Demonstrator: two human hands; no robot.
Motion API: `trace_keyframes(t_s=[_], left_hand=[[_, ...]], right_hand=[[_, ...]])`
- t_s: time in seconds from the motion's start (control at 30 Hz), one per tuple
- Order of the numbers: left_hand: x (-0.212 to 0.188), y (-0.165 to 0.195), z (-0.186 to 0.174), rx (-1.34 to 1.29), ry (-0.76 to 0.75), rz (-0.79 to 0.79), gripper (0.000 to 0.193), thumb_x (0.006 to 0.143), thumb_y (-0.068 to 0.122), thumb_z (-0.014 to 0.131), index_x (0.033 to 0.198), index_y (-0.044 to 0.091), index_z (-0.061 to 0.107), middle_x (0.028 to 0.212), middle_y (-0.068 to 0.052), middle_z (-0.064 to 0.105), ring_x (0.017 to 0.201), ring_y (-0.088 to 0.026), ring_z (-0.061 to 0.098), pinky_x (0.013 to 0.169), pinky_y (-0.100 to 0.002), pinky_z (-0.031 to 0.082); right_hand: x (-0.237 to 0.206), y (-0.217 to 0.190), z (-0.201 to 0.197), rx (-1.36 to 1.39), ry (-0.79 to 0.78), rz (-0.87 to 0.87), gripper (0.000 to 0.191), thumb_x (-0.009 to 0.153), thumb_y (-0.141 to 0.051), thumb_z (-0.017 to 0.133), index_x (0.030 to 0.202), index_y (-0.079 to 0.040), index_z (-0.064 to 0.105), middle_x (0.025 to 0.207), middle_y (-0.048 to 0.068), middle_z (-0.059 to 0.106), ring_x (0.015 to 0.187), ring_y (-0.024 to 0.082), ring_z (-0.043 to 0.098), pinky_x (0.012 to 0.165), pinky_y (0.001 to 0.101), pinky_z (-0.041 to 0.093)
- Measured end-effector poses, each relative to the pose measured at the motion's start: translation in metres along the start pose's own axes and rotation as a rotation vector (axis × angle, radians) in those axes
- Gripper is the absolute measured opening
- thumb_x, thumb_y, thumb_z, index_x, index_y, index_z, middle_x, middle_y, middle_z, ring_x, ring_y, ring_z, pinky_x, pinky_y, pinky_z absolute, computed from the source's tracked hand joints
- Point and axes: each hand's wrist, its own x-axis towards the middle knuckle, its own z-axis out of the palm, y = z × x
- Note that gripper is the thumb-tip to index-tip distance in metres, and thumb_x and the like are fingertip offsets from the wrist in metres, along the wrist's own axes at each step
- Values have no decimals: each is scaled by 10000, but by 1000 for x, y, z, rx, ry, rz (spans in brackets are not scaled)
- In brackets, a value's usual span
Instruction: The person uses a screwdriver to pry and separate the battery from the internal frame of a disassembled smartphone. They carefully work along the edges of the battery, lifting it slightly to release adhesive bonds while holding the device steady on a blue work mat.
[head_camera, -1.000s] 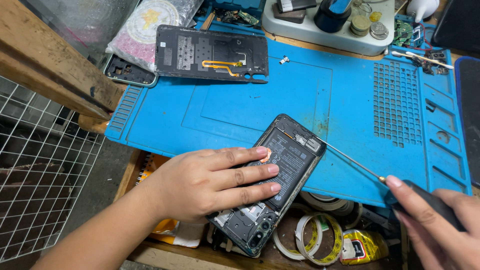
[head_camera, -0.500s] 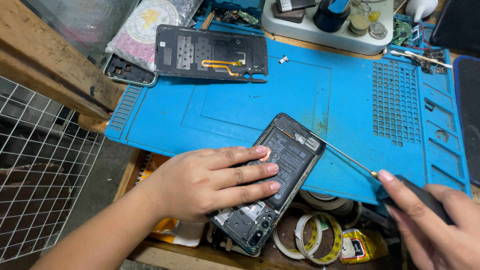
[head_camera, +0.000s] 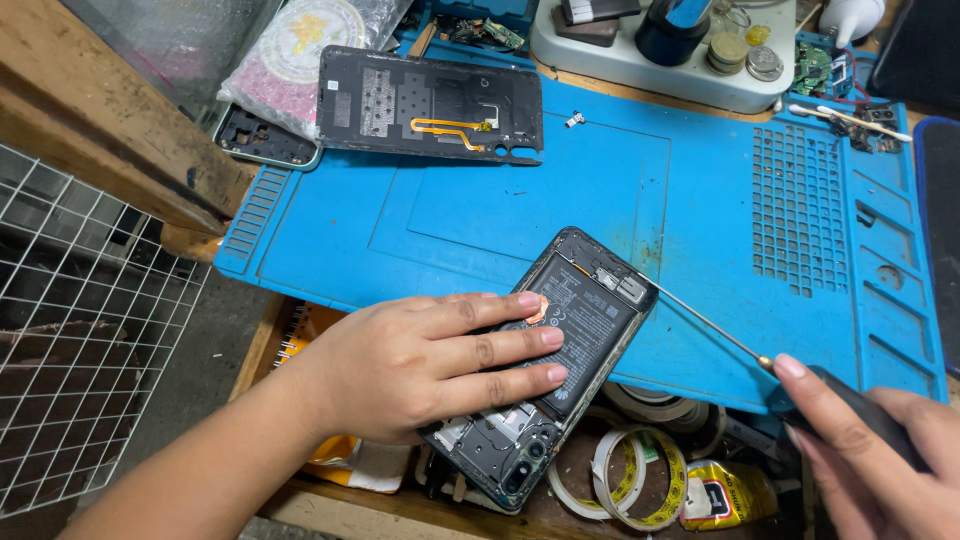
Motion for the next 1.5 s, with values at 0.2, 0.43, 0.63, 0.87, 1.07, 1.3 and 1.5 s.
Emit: trace_keyframes(t_s=[0.2,0.43,0.63,0.87,1.07,1.3,1.5], left_hand=[[0,0,0,-16,-7,-11,537,932,156,583,1468,133,587,1514,-88,586,1442,-301,543,1181,-425,472],[0,1,0,-17,-20,-11,562,909,156,594,1470,130,583,1517,-90,584,1448,-300,536,1185,-427,468],[-1,1,1,-4,-6,-10,532,942,166,593,1473,138,584,1517,-80,585,1449,-295,539,1182,-417,469],[-1,1,1,-6,-6,-8,537,929,167,588,1466,137,593,1512,-81,590,1443,-298,544,1171,-419,480],[-1,1,1,-15,4,-13,537,926,170,590,1463,144,594,1510,-75,591,1443,-295,545,1166,-417,484],[-1,1,2,14,4,-18,539,920,152,597,1459,157,603,1507,-62,597,1439,-283,551,1157,-412,490],[-1,0,2,-13,13,-15,538,917,163,611,1455,148,600,1507,-72,593,1437,-291,548,1162,-420,488]], right_hand=[[9,-14,-6,-62,-27,1,604,721,-144,872,1291,-274,720,898,154,634,659,229,600,635,368,534],[27,-24,-11,-57,-101,-17,601,741,-175,866,1312,-287,718,883,156,649,609,230,647,608,384,553],[33,-26,-12,-51,-115,-45,602,737,-173,849,1308,-285,693,864,155,646,600,232,664,587,381,552],[18,-33,-10,-54,-42,45,616,732,-156,857,1311,-301,709,882,148,624,671,237,642,682,390,566],[18,-29,-10,-77,-81,47,631,717,-145,839,1316,-296,711,879,158,629,666,245,658,666,392,569],[24,-25,-10,-113,-93,-47,591,753,-206,831,1325,-287,708,860,189,653,596,275,690,592,403,569],[13,-28,-9,-114,-74,25,583,754,-205,849,1312,-300,710,870,183,638,667,272,684,659,408,587]])
